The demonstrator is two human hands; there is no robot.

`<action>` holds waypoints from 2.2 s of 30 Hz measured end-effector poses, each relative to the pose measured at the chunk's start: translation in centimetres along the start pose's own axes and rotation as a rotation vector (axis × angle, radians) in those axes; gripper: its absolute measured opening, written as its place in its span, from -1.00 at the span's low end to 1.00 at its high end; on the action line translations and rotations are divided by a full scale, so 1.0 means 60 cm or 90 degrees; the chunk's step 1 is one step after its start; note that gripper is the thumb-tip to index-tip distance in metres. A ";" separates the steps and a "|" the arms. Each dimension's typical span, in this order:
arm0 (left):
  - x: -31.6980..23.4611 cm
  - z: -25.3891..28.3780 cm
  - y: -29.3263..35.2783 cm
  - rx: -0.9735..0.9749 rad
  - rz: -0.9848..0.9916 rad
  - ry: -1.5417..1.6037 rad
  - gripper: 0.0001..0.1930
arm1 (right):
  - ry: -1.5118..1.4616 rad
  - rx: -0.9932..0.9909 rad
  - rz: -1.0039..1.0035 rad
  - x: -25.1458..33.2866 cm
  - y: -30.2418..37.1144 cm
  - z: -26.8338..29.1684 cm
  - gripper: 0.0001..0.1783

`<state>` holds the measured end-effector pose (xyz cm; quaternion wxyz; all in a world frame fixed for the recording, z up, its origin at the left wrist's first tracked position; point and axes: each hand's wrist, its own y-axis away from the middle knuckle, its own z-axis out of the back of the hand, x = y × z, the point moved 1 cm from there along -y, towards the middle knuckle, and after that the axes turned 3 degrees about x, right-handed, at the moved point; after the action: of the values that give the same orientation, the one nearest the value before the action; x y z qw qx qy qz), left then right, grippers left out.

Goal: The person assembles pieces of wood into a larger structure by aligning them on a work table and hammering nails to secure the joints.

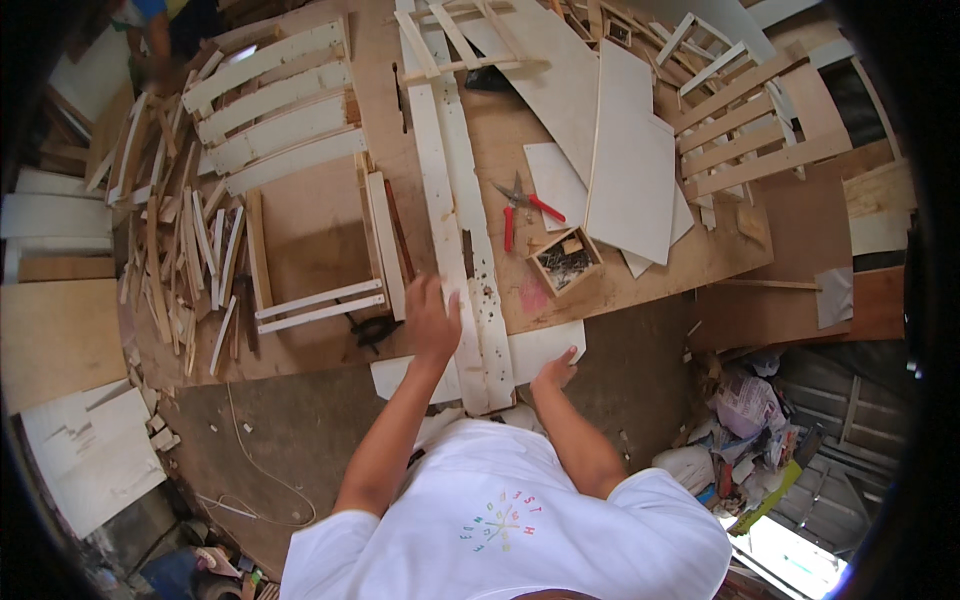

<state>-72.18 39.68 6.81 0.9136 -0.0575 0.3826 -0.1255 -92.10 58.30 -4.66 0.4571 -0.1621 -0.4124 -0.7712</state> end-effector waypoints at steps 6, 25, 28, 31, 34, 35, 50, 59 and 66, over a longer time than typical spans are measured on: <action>0.054 -0.161 -0.153 0.074 0.038 -0.159 -0.32 | 0.152 0.138 0.034 0.030 -0.010 0.055 -0.25; 0.042 -0.152 -0.177 0.281 0.122 -0.228 -0.31 | 0.308 0.303 1.049 0.531 0.202 -0.654 -0.32; 0.036 -0.160 -0.174 0.244 0.111 -0.218 -0.30 | 0.334 0.313 1.035 0.534 0.205 -0.654 -0.32; 0.029 -0.158 -0.175 0.231 0.111 -0.218 -0.28 | 0.298 0.310 1.026 0.534 0.199 -0.656 -0.34; 0.034 -0.167 -0.183 0.179 0.057 -0.245 -0.28 | 0.197 0.292 1.055 0.555 0.189 -0.663 -0.40; 0.015 -0.156 -0.191 0.218 0.097 -0.282 -0.28 | 0.173 0.299 1.065 0.541 0.179 -0.648 -0.43; 0.048 -0.168 -0.162 0.125 0.077 -0.195 -0.32 | 0.316 0.589 0.761 0.134 0.210 -0.032 -0.34; 0.065 -0.167 -0.149 0.102 0.090 -0.052 -0.27 | 0.219 0.491 0.840 0.193 0.245 -0.132 -0.38; 0.075 -0.180 -0.144 0.119 0.143 -0.008 -0.22 | 0.230 0.370 0.958 0.321 0.242 -0.328 -0.41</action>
<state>-78.42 30.06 -2.12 0.9257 0.0704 0.3672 -0.0572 -87.64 28.35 2.58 0.9342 -0.1436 -0.2971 -0.1357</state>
